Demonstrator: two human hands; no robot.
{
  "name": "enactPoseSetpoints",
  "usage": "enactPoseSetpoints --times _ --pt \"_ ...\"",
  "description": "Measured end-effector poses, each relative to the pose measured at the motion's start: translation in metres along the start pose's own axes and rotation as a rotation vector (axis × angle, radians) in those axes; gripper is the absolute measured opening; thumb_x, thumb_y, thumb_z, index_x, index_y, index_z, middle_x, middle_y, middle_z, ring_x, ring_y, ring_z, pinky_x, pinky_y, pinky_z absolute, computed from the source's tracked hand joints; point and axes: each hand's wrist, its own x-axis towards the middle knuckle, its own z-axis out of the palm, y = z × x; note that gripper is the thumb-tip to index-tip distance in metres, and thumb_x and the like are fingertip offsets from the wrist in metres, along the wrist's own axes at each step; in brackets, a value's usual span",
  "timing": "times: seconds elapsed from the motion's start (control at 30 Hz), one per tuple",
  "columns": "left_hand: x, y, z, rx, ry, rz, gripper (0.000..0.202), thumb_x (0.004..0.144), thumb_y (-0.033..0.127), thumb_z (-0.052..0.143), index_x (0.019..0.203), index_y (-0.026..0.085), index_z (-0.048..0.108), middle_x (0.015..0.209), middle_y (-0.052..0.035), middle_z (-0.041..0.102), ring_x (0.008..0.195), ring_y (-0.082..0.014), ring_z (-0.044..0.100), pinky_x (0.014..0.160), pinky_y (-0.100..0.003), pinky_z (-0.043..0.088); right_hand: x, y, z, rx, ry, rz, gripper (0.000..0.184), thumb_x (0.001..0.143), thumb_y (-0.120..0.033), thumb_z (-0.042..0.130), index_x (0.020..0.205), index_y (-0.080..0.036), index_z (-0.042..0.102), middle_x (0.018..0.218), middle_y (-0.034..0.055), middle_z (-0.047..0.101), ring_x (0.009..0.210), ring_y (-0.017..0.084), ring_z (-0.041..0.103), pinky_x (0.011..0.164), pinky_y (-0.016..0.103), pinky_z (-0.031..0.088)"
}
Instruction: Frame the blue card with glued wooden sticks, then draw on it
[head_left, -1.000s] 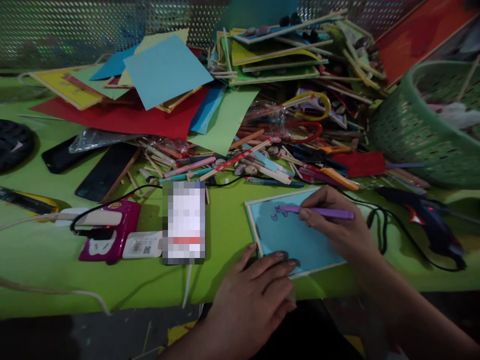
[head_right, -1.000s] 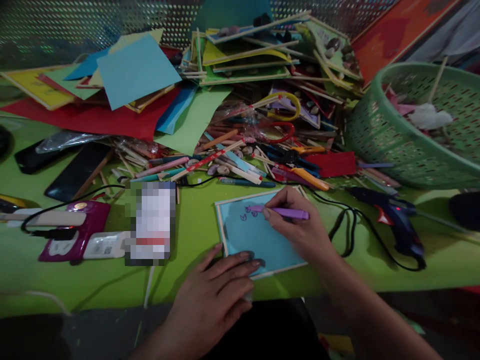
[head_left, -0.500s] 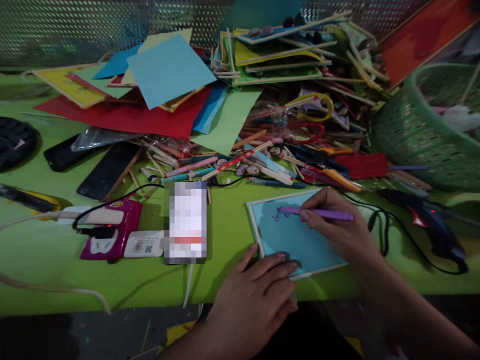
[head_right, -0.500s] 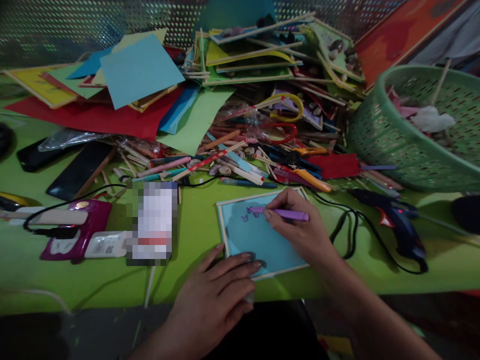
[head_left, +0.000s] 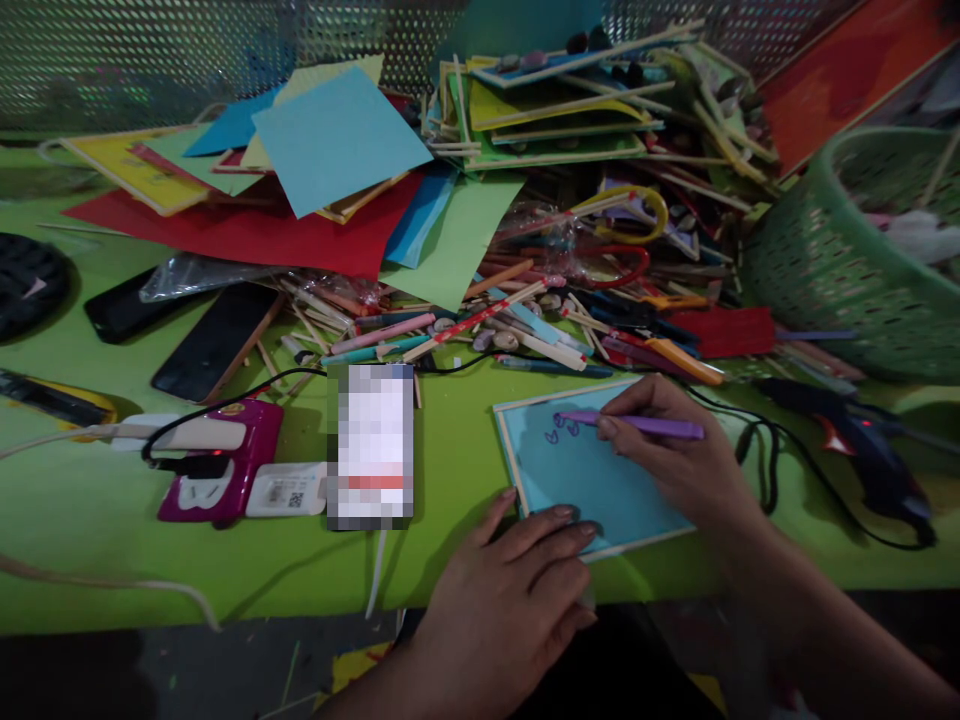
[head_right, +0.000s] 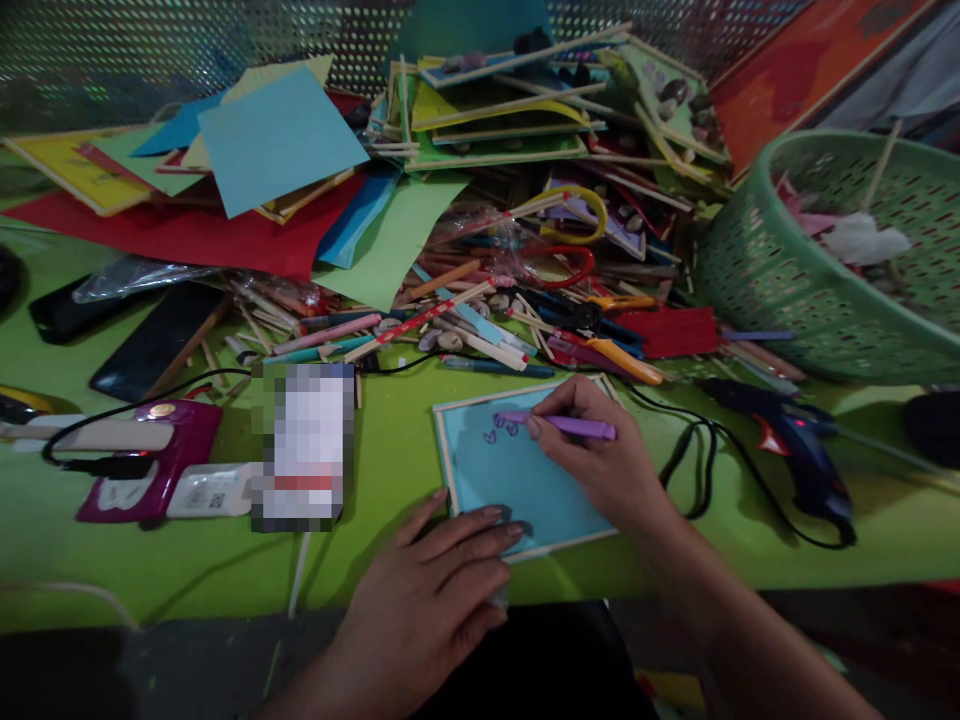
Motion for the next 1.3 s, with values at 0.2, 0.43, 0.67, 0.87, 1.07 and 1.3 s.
enactPoseSetpoints --times 0.2,0.43,0.67,0.87,1.07,1.3 --pt "-0.0017 0.0005 0.0012 -0.002 -0.022 -0.010 0.022 0.109 0.041 0.053 0.112 0.028 0.071 0.148 0.0101 0.066 0.144 -0.0095 0.052 0.133 -0.038 0.019 0.0006 0.0030 -0.0005 0.006 -0.003 0.010 0.030 0.082 -0.048 0.084 0.081 -0.025 0.064 0.070 -0.0002 0.062 0.062 0.017 0.052 0.054 0.032 0.040" --pt "-0.0004 0.0012 -0.0004 -0.003 -0.014 -0.013 0.022 0.109 0.040 0.053 0.111 0.028 0.071 0.147 0.0108 0.066 0.142 -0.0095 0.054 0.133 -0.036 0.020 -0.0004 0.0028 -0.0008 0.015 0.002 0.038 0.031 0.080 -0.049 0.084 0.080 -0.026 0.062 0.070 0.0003 0.061 0.061 0.019 0.051 0.053 0.033 0.038" --pt "-0.0009 0.0013 0.0007 0.002 -0.029 -0.014 0.020 0.108 0.041 0.055 0.112 0.028 0.070 0.148 0.0106 0.065 0.144 -0.0088 0.052 0.132 -0.036 0.020 -0.0005 0.0023 -0.0008 0.027 0.012 0.042 0.030 0.079 -0.047 0.084 0.079 -0.026 0.062 0.069 0.0001 0.061 0.061 0.019 0.051 0.053 0.032 0.038" --pt "-0.0005 0.0015 0.0000 -0.002 -0.041 -0.016 0.021 0.108 0.040 0.055 0.112 0.028 0.071 0.148 0.0086 0.065 0.144 -0.0099 0.053 0.131 -0.039 0.025 -0.0014 -0.0025 -0.0011 0.012 0.006 0.031 0.033 0.077 -0.049 0.085 0.075 -0.025 0.062 0.065 -0.0011 0.058 0.057 0.016 0.048 0.051 0.031 0.037" --pt "-0.0018 0.0011 0.0015 -0.004 -0.041 -0.024 0.020 0.107 0.041 0.056 0.112 0.028 0.071 0.148 0.0094 0.066 0.143 -0.0098 0.053 0.131 -0.039 0.027 -0.0012 0.0022 -0.0027 0.029 0.042 0.033 0.034 0.079 -0.053 0.084 0.079 -0.026 0.062 0.068 0.0001 0.062 0.059 0.018 0.052 0.051 0.032 0.038" --pt "-0.0017 0.0007 0.0024 -0.011 -0.031 -0.018 0.020 0.107 0.040 0.056 0.110 0.027 0.071 0.148 0.0095 0.066 0.143 -0.0103 0.054 0.131 -0.039 0.026 -0.0009 0.0001 -0.0015 0.011 0.030 0.030 0.037 0.079 -0.056 0.084 0.078 -0.026 0.061 0.067 -0.0006 0.061 0.060 0.017 0.052 0.053 0.031 0.040"
